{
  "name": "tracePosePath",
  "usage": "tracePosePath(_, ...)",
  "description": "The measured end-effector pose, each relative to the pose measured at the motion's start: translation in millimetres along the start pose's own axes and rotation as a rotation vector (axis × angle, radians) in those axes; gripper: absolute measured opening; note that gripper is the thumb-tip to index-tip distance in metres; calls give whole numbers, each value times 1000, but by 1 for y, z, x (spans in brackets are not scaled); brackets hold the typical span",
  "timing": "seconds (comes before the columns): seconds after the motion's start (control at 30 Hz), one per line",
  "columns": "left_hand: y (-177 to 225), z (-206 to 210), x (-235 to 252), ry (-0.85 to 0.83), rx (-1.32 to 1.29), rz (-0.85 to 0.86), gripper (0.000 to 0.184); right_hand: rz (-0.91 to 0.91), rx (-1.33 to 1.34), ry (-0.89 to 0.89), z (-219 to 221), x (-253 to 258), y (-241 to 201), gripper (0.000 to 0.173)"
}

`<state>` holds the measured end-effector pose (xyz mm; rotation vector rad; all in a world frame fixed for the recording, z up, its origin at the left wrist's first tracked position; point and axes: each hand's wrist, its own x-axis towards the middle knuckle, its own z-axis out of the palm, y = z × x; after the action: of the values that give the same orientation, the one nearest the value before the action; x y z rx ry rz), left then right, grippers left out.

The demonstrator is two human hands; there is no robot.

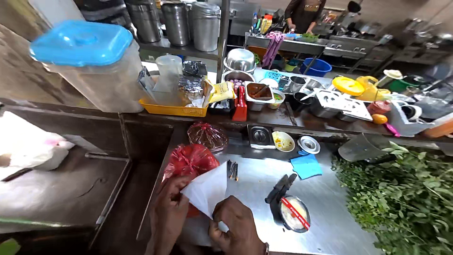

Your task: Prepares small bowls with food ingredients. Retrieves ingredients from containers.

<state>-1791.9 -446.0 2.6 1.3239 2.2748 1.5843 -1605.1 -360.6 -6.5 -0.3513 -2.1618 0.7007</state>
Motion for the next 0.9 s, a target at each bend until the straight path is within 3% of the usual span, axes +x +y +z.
tracePosePath(0.1,-36,-40,10,21,-188,17,18,18,-121,102,54,12,-21,4)
tracePosePath(0.17,-54,-66,16,-35,-440,-54,16,134,-173,153,91,23,-31,18)
tracePosePath(0.23,-67,-90,20,-97,-720,-221,18,248,-194,141,120,37,-37,28)
tracePosePath(0.33,-75,-117,28,-112,-1234,-552,16,371,-181,89,153,60,-40,28)
tracePosePath(0.4,-85,-127,38,-115,-1354,-636,18,441,-106,68,168,73,-45,26)
tracePosePath(0.5,-111,-131,53,-117,-1176,-484,11,477,243,38,183,87,-42,15)
tracePosePath(0.63,-128,-146,81,-112,-817,-251,12,373,473,-274,172,121,-22,18)
tracePosePath(0.7,-131,-160,93,-72,-726,-269,10,249,416,-293,160,160,-12,23)
tracePosePath(0.8,-138,-179,110,6,-655,-282,13,50,44,-223,148,245,-13,39)
tracePosePath(0.9,-153,-194,125,2,-647,-264,14,-117,-206,-138,158,335,-30,41)
